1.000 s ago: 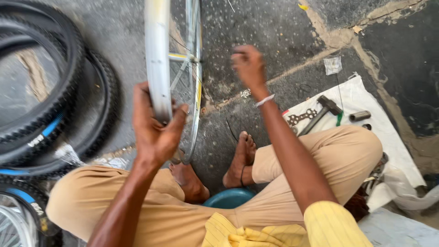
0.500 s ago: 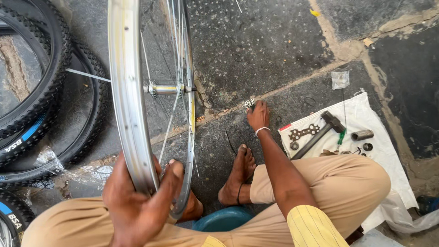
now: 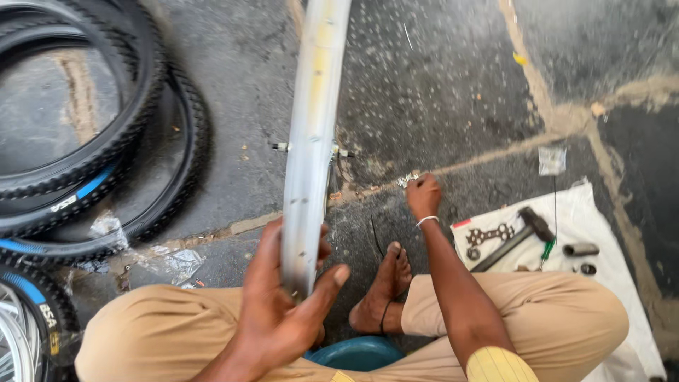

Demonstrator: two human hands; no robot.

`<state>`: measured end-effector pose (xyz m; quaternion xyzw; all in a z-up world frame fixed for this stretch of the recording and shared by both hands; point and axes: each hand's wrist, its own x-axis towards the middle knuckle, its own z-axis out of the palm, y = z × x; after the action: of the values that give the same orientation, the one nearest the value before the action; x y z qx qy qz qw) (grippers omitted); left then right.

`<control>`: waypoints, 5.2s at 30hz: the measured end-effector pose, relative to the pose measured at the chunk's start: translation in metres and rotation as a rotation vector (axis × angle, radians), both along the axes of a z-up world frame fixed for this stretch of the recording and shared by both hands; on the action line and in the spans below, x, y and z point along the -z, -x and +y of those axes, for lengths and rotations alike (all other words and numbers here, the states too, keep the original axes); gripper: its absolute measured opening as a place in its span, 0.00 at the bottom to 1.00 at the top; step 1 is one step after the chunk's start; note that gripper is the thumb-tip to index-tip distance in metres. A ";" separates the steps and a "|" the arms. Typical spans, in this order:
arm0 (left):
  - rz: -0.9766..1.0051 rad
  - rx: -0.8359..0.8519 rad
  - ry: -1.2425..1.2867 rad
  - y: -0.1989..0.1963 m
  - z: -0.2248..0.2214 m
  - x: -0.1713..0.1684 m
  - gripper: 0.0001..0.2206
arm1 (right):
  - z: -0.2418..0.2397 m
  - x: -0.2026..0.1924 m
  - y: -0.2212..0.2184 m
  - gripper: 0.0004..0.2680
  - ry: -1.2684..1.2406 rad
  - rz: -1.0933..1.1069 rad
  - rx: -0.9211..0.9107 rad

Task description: The person threads bicycle spokes into a wheel rim and uses a small tool to tighten the spoke nipples.

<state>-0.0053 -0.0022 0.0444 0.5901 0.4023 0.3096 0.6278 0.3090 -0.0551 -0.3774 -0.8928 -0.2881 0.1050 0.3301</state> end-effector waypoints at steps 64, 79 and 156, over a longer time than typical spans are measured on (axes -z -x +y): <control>0.100 -0.097 -0.386 0.088 0.000 0.003 0.17 | 0.039 -0.314 0.235 0.15 -0.884 1.178 -0.797; -0.112 -0.028 -0.170 0.085 0.002 0.001 0.20 | 0.039 -0.314 0.231 0.17 -0.872 1.087 -0.794; -0.764 0.325 0.368 0.063 0.025 0.044 0.12 | 0.026 -0.312 0.229 0.13 -0.973 1.412 -0.807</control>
<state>-0.0682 0.0224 0.0008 0.3677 0.0922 0.3261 0.8660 0.0803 -0.0290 -0.0656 -0.2202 -0.3210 0.5955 0.7028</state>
